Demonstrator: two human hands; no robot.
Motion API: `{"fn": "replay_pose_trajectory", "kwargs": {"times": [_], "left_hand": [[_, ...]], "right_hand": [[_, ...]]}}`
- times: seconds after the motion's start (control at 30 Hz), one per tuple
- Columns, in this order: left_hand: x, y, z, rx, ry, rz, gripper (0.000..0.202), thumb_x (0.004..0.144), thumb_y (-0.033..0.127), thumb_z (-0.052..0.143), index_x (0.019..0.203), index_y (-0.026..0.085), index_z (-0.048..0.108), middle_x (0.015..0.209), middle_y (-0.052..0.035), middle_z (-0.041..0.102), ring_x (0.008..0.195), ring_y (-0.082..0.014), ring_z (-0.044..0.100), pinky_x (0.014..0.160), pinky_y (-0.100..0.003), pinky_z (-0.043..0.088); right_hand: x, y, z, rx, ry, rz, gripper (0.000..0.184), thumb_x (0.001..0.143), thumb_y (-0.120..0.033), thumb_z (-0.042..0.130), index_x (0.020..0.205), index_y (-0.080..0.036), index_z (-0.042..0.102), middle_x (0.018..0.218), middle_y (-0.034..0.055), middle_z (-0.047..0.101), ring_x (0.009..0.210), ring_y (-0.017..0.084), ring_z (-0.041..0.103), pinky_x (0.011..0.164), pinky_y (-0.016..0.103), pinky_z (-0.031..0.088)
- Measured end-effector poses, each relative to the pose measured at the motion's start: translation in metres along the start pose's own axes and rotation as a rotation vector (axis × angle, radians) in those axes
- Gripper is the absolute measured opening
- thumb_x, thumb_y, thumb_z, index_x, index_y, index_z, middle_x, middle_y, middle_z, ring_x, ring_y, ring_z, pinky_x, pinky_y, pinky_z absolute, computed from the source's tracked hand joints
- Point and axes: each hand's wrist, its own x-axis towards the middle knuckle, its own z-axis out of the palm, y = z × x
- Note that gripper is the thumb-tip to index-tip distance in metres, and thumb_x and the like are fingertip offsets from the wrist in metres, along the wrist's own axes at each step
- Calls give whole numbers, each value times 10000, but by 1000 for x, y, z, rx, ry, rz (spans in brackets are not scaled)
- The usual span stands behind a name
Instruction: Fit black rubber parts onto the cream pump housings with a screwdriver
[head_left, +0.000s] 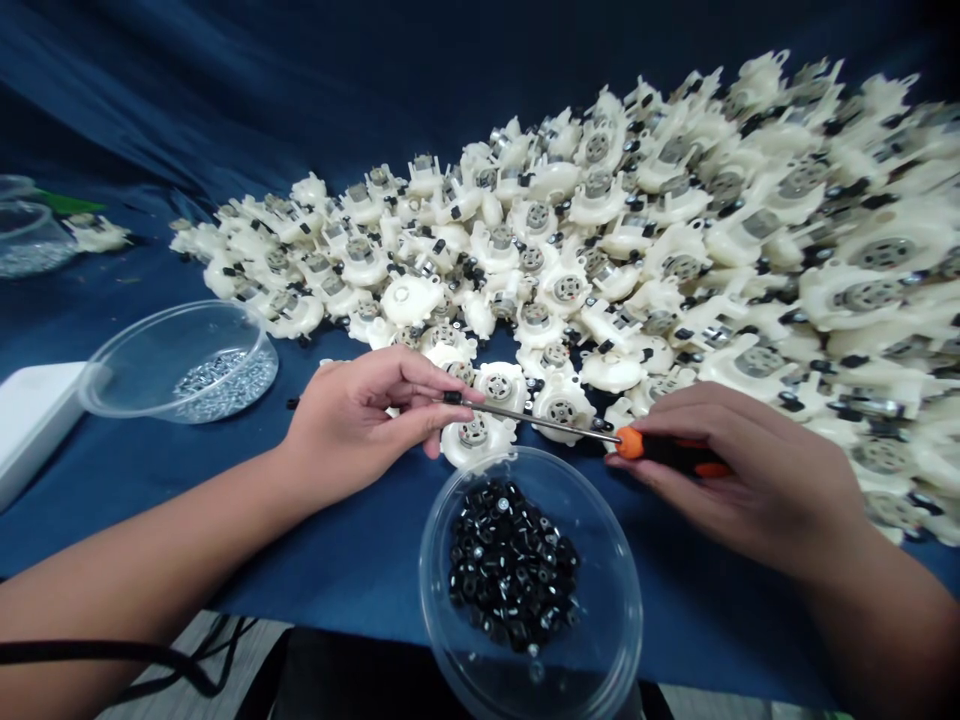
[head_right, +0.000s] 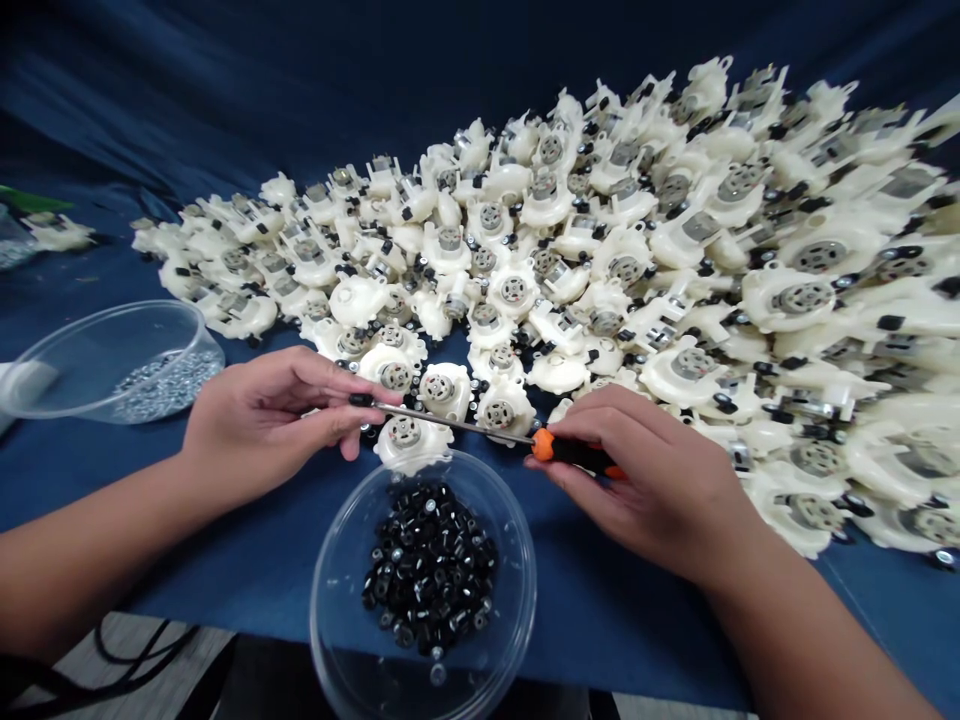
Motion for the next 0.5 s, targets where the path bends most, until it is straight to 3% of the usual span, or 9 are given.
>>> {"fn": "replay_pose_trajectory", "kwargs": {"times": [0.23, 0.33, 0.5], "left_hand": [[-2, 3, 1, 92, -1, 53, 146, 1095, 182, 993, 1164, 275, 904, 1063, -3, 977, 663, -167, 905, 623, -246, 764], [-2, 3, 1, 62, 6, 33, 196, 1092, 129, 976, 1155, 286, 878, 1144, 5, 989, 626, -139, 876, 624, -247, 757], [-1, 3, 3, 9, 33, 1, 190, 1091, 133, 979, 1132, 273, 858, 1163, -10, 995, 601, -125, 859, 602, -227, 732]], "right_hand": [[3, 4, -3, -4, -44, -76, 146, 1212, -236, 764, 1327, -313, 812, 1162, 39, 927, 937, 244, 905, 805, 339, 730], [5, 5, -2, 21, -61, -66, 151, 1227, -246, 726, 1322, -322, 815, 1146, 37, 920, 927, 243, 899, 784, 336, 719], [2, 4, 1, 16, -5, 11, 184, 1157, -347, 877, 1297, -296, 769, 1094, 79, 865, 896, 262, 848, 778, 373, 712]]}}
